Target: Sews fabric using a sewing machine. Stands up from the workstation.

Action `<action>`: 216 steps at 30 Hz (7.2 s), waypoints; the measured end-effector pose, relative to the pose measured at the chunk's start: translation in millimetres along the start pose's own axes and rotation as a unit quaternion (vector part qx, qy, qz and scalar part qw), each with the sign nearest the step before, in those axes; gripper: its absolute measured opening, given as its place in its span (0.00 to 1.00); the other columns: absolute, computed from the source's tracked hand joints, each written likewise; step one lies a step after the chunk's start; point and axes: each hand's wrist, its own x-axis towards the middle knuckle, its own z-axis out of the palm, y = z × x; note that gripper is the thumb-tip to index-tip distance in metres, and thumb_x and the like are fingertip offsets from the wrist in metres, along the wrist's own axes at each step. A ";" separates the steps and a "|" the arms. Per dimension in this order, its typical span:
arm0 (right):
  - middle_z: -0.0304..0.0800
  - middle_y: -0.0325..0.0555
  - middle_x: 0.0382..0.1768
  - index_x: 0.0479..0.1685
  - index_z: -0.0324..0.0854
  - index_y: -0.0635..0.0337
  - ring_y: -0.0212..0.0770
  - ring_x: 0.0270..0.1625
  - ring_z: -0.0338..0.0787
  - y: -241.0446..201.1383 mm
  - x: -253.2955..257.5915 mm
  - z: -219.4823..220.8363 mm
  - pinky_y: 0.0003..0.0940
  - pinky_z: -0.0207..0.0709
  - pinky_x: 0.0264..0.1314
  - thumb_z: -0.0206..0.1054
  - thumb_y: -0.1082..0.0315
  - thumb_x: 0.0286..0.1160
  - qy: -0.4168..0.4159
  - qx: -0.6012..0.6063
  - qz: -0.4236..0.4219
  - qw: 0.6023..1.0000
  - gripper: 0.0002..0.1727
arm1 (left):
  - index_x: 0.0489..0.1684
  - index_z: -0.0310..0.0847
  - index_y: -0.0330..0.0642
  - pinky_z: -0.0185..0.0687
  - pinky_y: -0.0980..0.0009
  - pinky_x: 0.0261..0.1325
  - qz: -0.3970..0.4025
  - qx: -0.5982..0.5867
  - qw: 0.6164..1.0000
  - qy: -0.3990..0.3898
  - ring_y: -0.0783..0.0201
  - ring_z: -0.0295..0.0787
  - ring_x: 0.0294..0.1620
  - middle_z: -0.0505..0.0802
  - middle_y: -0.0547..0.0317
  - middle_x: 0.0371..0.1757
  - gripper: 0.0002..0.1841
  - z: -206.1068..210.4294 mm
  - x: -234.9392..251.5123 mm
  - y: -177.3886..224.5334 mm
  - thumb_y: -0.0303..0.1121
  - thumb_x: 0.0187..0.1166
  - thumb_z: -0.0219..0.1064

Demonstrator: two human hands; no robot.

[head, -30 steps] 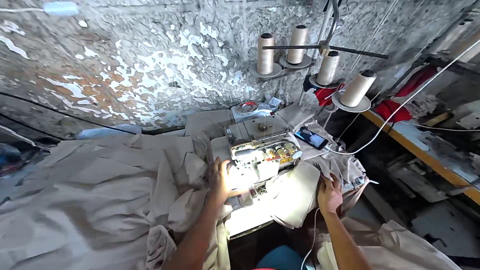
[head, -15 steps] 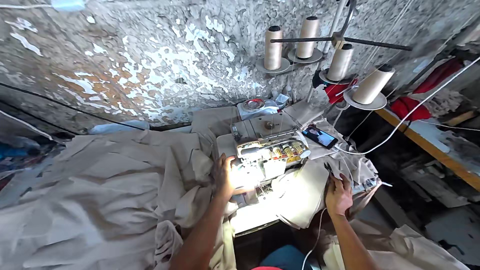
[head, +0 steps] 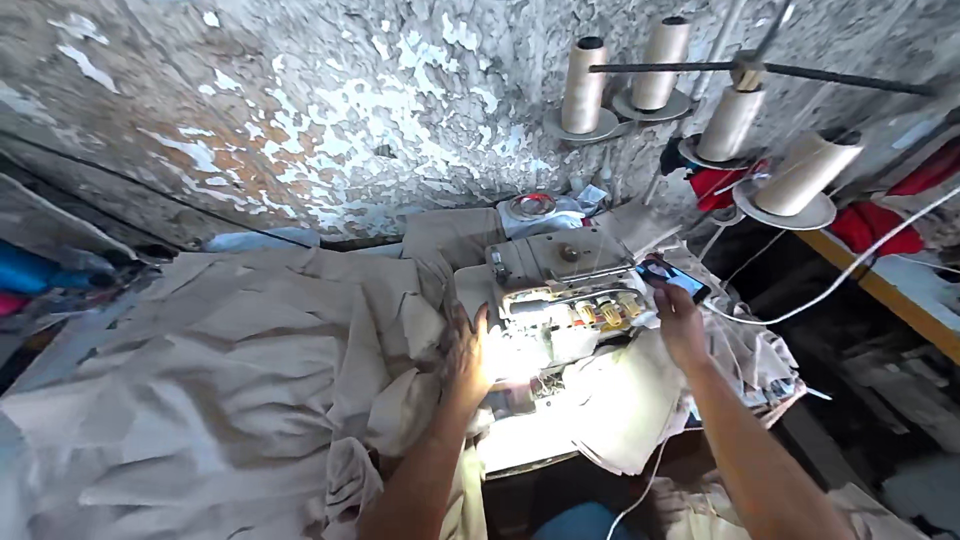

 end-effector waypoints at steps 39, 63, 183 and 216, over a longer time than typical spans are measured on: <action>0.88 0.71 0.61 0.68 0.80 0.73 0.67 0.67 0.86 15.3 -35.0 23.7 0.66 0.70 0.74 0.58 0.67 0.88 -0.039 -0.143 0.063 0.987 0.19 | 0.85 0.66 0.37 0.67 0.47 0.83 0.010 -0.056 0.996 0.068 0.40 0.62 0.89 0.58 0.39 0.94 0.29 6.5 0.1 -3.6 0.46 0.92 0.55; 0.97 0.45 0.33 0.40 0.78 0.59 0.37 0.33 0.97 -91.7 -170.0 30.1 0.29 0.91 0.40 0.48 0.76 0.90 0.024 0.578 0.264 0.772 0.13 | 0.70 0.81 0.29 0.65 0.38 0.80 0.173 -0.221 0.955 0.092 0.35 0.77 0.78 0.82 0.33 0.76 0.23 -10.0 -65.9 -6.4 0.39 0.88 0.59; 0.94 0.64 0.33 0.46 0.94 0.66 0.67 0.36 0.95 -123.8 -115.6 109.1 0.64 0.83 0.34 0.68 0.69 0.79 0.048 -0.327 -0.220 0.918 0.11 | 0.79 0.74 0.38 0.57 0.32 0.81 0.052 -0.153 0.984 0.071 0.31 0.53 0.91 0.62 0.37 0.91 0.23 7.6 5.1 -8.0 0.39 0.91 0.58; 0.92 0.71 0.45 0.48 0.89 0.73 0.72 0.52 0.92 -143.4 -102.0 121.6 0.68 0.80 0.51 0.63 0.67 0.83 -0.012 -0.268 -0.085 0.960 0.15 | 0.78 0.75 0.37 0.60 0.33 0.79 0.052 -0.143 0.985 0.078 0.32 0.56 0.90 0.63 0.36 0.91 0.22 11.0 7.1 -9.4 0.38 0.91 0.57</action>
